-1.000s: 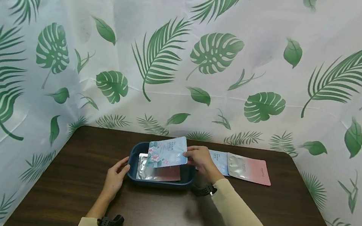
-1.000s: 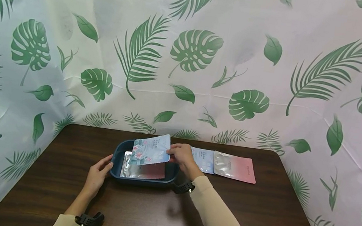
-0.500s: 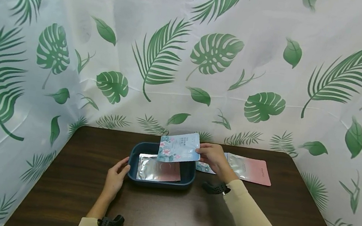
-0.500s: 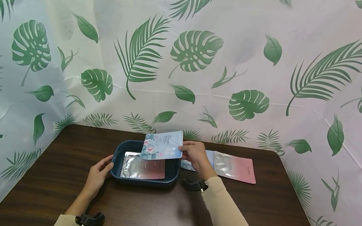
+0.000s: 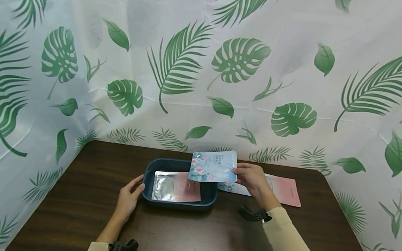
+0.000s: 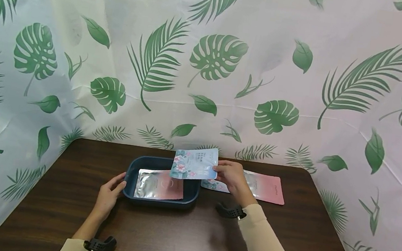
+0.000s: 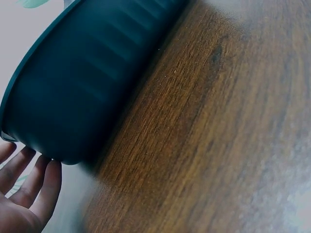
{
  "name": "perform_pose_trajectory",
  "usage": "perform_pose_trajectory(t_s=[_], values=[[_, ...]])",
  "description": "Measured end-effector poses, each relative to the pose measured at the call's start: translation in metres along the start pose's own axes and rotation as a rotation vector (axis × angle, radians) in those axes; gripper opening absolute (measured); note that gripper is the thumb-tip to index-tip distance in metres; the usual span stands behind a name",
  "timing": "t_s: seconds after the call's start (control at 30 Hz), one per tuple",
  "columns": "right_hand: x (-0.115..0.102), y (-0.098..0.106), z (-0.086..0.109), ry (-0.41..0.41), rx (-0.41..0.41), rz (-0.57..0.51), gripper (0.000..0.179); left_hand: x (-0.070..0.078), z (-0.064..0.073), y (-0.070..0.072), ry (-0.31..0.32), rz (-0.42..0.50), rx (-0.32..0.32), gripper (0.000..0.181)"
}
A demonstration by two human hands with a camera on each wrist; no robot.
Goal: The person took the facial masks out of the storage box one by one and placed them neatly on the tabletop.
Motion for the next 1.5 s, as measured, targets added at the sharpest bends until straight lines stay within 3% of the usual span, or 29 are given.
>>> perform_pose_trajectory(t_s=[0.17,0.33,0.6,0.8,0.97,1.13,1.5], values=[[0.003,0.015,0.005,-0.025,0.007,-0.014,0.043,-0.001,-0.001,0.000,-0.009,-0.005,-0.004,0.041],[0.008,0.031,0.013,-0.038,0.005,0.059,0.045,-0.002,-0.001,0.000,0.003,-0.004,0.001,0.042],[0.015,0.050,0.021,-0.059,-0.007,0.032,0.051,-0.031,-0.015,0.000,-0.002,-0.009,0.013,0.043],[0.021,0.066,0.029,-0.029,-0.026,0.037,0.053,-0.035,-0.017,0.000,-0.025,0.007,0.025,0.042],[0.029,0.080,0.033,-0.002,-0.037,0.046,0.039,-0.036,-0.018,0.000,-0.032,-0.001,0.031,0.041],[0.040,0.090,0.035,-0.027,-0.041,0.017,0.017,-0.036,-0.019,0.000,-0.028,-0.001,0.034,0.041],[0.061,0.101,0.038,-0.054,-0.061,-0.027,0.018,-0.034,-0.020,0.002,-0.038,-0.016,0.050,0.040]])
Point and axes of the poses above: each hand's wrist, its own z-axis away from the middle knuckle, its own y-axis out of the back of the hand, x = y × z, the point moved 4 cm from there along -z, towards the middle knuckle, and after that the axes turned 1 degree about -y, right-handed, at the moved point
